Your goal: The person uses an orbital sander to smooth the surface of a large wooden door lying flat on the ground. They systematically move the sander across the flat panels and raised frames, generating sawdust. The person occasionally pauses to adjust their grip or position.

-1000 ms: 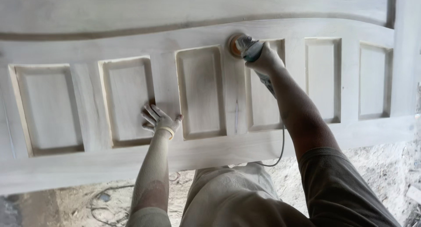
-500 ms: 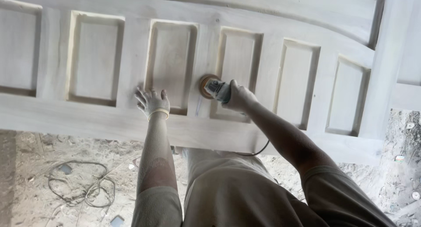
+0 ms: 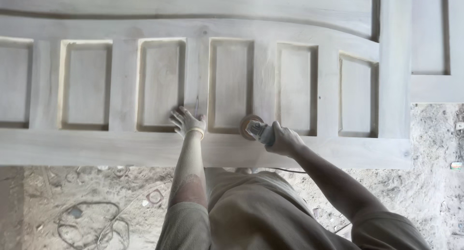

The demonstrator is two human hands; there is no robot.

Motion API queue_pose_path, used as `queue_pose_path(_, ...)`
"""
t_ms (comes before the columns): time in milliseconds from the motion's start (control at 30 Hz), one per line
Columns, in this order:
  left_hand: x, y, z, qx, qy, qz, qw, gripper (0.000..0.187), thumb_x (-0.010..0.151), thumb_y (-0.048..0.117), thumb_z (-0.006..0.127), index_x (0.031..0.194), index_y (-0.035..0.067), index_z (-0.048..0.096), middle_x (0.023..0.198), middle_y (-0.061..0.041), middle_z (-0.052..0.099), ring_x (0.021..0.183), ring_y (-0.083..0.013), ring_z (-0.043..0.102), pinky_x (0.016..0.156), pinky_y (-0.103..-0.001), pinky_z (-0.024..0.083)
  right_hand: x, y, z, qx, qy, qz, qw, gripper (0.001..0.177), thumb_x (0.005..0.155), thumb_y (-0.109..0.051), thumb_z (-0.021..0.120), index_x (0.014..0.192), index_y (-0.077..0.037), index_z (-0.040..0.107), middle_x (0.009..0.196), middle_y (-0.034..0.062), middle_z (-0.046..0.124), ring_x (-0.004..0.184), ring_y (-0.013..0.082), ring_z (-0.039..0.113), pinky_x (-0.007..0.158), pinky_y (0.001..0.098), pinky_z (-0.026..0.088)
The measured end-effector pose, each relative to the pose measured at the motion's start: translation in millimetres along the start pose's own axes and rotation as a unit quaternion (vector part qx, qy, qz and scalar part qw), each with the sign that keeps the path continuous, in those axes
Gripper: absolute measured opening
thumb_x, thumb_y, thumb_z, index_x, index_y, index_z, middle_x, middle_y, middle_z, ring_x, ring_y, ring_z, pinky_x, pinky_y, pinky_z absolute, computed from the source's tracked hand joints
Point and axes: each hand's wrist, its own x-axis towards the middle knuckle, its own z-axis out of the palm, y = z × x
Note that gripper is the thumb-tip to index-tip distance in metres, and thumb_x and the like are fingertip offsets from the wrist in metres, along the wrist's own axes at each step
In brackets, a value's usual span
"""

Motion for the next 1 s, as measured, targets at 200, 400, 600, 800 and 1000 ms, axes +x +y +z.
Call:
queue_pose_path(200, 25.4, 36.5, 3.6, -0.099, -0.05, -0.091, 0.99, 0.132, 0.085, 0.074, 0.062, 0.156, 0.008, -0.028, 0.165, -0.02, -0.033, 0.154, -0.038, -0.028, 0.121, -0.072, -0.001, -0.7, 37.3, -4.5, -0.006, -0.024, 0.015, 1.0, 0.067, 0.07, -0.036, 0.081, 0.118, -0.005, 0.047, 0.1, 0.018, 0.073, 0.093, 0.0325, 0.074, 0.083, 0.0429, 0.063)
queue_pose_path(400, 39.3, 48.8, 20.2, -0.085, -0.044, -0.12, 0.988, 0.136, 0.087, 0.074, 0.061, 0.151, 0.0, -0.034, 0.163, -0.026, -0.033, 0.153, -0.0413, -0.028, 0.118, -0.075, -0.002, 42.9, 33.4, -29.9, 0.044, -0.024, 0.06, 0.997, 0.066, 0.075, -0.033, 0.078, 0.124, -0.005, 0.044, 0.103, 0.0187, 0.071, 0.092, 0.0322, 0.075, 0.081, 0.042, 0.064)
queue_pose_path(600, 41.8, 44.6, 20.5, -0.061, -0.065, -0.12, 0.989, 0.133, 0.088, 0.074, 0.058, 0.152, 0.001, -0.034, 0.163, -0.027, -0.033, 0.152, -0.0437, -0.027, 0.117, -0.077, 0.001, 116.1, 9.8, -98.4, 0.059, 0.002, 0.106, 0.993, 0.07, 0.076, -0.027, 0.078, 0.131, -0.001, 0.042, 0.103, 0.0217, 0.071, 0.093, 0.0341, 0.075, 0.08, 0.0413, 0.065)
queue_pose_path(800, 45.4, 45.5, 19.1, -0.044, -0.082, -0.136, 0.986, 0.133, 0.088, 0.073, 0.058, 0.15, 0.001, -0.035, 0.163, -0.025, -0.033, 0.152, -0.0417, -0.029, 0.116, -0.077, 0.001, 189.6, 4.5, -159.8, 0.087, 0.065, 0.13, 0.985, 0.083, 0.079, -0.029, 0.078, 0.138, 0.008, 0.033, 0.108, 0.0285, 0.069, 0.1, 0.039, 0.072, 0.084, 0.0432, 0.063)
queue_pose_path(1000, 43.2, 43.1, 26.3, -0.085, -0.074, -0.106, 0.988, 0.136, 0.089, 0.068, 0.064, 0.153, 0.0, -0.035, 0.163, -0.026, -0.032, 0.151, -0.0458, -0.025, 0.114, -0.081, 0.0, 230.2, 12.3, -188.6, 0.143, 0.145, 0.167, 0.965, 0.087, 0.075, -0.035, 0.086, 0.133, 0.006, 0.036, 0.116, 0.0273, 0.065, 0.109, 0.0385, 0.066, 0.09, 0.0456, 0.059)
